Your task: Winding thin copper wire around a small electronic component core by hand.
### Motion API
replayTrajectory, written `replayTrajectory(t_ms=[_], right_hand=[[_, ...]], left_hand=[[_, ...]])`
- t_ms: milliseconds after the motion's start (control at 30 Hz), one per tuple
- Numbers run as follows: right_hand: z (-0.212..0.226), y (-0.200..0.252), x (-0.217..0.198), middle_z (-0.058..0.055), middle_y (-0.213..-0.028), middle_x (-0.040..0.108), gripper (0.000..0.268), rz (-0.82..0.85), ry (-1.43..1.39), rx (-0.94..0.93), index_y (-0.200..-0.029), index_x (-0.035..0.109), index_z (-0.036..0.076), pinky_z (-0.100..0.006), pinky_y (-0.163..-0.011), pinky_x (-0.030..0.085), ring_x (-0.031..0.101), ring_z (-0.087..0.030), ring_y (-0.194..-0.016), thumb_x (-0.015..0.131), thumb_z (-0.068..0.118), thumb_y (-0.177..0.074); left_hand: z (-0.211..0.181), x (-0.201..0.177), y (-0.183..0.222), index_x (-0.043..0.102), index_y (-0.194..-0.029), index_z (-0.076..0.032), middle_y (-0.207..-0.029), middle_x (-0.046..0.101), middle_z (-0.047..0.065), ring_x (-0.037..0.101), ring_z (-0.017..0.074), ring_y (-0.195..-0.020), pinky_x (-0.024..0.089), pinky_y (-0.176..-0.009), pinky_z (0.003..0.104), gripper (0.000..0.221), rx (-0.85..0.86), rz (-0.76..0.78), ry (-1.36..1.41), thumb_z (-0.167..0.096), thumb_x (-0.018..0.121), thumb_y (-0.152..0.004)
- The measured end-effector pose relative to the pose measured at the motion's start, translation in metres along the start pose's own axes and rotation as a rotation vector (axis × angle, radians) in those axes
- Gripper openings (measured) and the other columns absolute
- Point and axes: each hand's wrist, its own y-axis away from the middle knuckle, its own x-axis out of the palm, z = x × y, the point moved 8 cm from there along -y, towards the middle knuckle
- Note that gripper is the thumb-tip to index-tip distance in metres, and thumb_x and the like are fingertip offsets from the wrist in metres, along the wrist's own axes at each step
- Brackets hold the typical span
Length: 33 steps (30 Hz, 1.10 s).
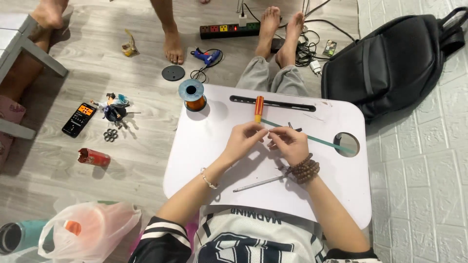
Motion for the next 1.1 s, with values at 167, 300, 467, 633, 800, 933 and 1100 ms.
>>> replayTrajectory(t_ms=[167, 300, 467, 633, 800, 933, 1100], right_hand=[[0.019, 0.001, 0.004, -0.016, -0.08, 0.075, 0.01, 0.025, 0.035, -0.042, -0.098, 0.074, -0.003, -0.031, -0.052, 0.062, 0.073, -0.021, -0.063, 0.072, -0.002, -0.088], [0.026, 0.001, 0.008, -0.016, -0.079, 0.075, 0.011, 0.018, 0.065, -0.082, -0.098, 0.074, -0.004, -0.031, -0.051, 0.062, 0.073, -0.021, -0.063, 0.073, -0.002, -0.087], [0.023, 0.003, 0.005, -0.016, -0.081, 0.075, 0.01, 0.005, 0.065, -0.07, -0.1, 0.074, -0.003, -0.032, -0.055, 0.062, 0.073, -0.021, -0.067, 0.071, 0.0, -0.09], [0.019, 0.002, 0.005, -0.018, -0.081, 0.073, 0.009, 0.011, 0.076, -0.052, -0.099, 0.072, -0.004, -0.033, -0.057, 0.062, 0.072, -0.022, -0.072, 0.071, 0.0, -0.091], [-0.004, 0.0, 0.002, -0.019, -0.088, 0.07, 0.007, 0.066, 0.146, -0.075, -0.1, 0.071, -0.003, -0.039, -0.061, 0.064, 0.072, -0.031, -0.086, 0.071, 0.0, -0.093], [0.001, -0.001, 0.003, -0.018, -0.076, 0.068, 0.004, 0.074, 0.094, -0.026, -0.095, 0.069, -0.004, -0.034, -0.057, 0.061, 0.07, -0.024, -0.071, 0.068, 0.0, -0.094], [0.004, 0.001, 0.006, -0.015, -0.072, 0.068, 0.003, 0.096, 0.034, -0.004, -0.093, 0.07, -0.002, -0.03, -0.058, 0.06, 0.07, -0.021, -0.069, 0.069, 0.001, -0.094]], left_hand=[[-0.002, -0.001, 0.0, 0.074, -0.098, -0.004, -0.079, 0.075, 0.012, 0.073, 0.0202, -0.071, 0.058, -0.075, 0.035, 0.015, 0.046, -0.044, 0.066, -0.019, 0.071, -0.095], [0.004, -0.003, -0.003, 0.074, -0.098, -0.003, -0.081, 0.075, 0.014, 0.073, 0.0211, -0.072, 0.059, -0.074, 0.035, 0.017, 0.047, -0.06, 0.053, -0.02, 0.072, -0.095], [-0.002, 0.003, -0.001, 0.074, -0.099, -0.002, -0.082, 0.075, 0.015, 0.073, 0.0221, -0.073, 0.059, -0.075, 0.037, 0.019, 0.03, -0.019, 0.058, -0.02, 0.071, -0.095], [-0.001, 0.005, -0.002, 0.073, -0.099, -0.001, -0.083, 0.073, 0.015, 0.072, 0.0223, -0.072, 0.058, -0.075, 0.037, 0.021, 0.049, 0.009, 0.068, -0.021, 0.071, -0.095], [0.009, 0.006, -0.001, 0.071, -0.097, -0.002, -0.085, 0.07, 0.014, 0.07, 0.022, -0.071, 0.057, -0.072, 0.037, 0.018, 0.054, 0.02, 0.091, -0.02, 0.07, -0.096], [0.013, 0.005, -0.003, 0.073, -0.103, 0.0, -0.084, 0.072, 0.015, 0.07, 0.019, -0.068, 0.057, -0.071, 0.033, 0.02, 0.048, 0.011, 0.113, -0.017, 0.072, -0.094], [0.014, 0.004, -0.002, 0.075, -0.102, -0.001, -0.081, 0.073, 0.012, 0.071, 0.0147, -0.068, 0.058, -0.071, 0.029, 0.019, -0.001, 0.046, 0.206, -0.018, 0.071, -0.095]])
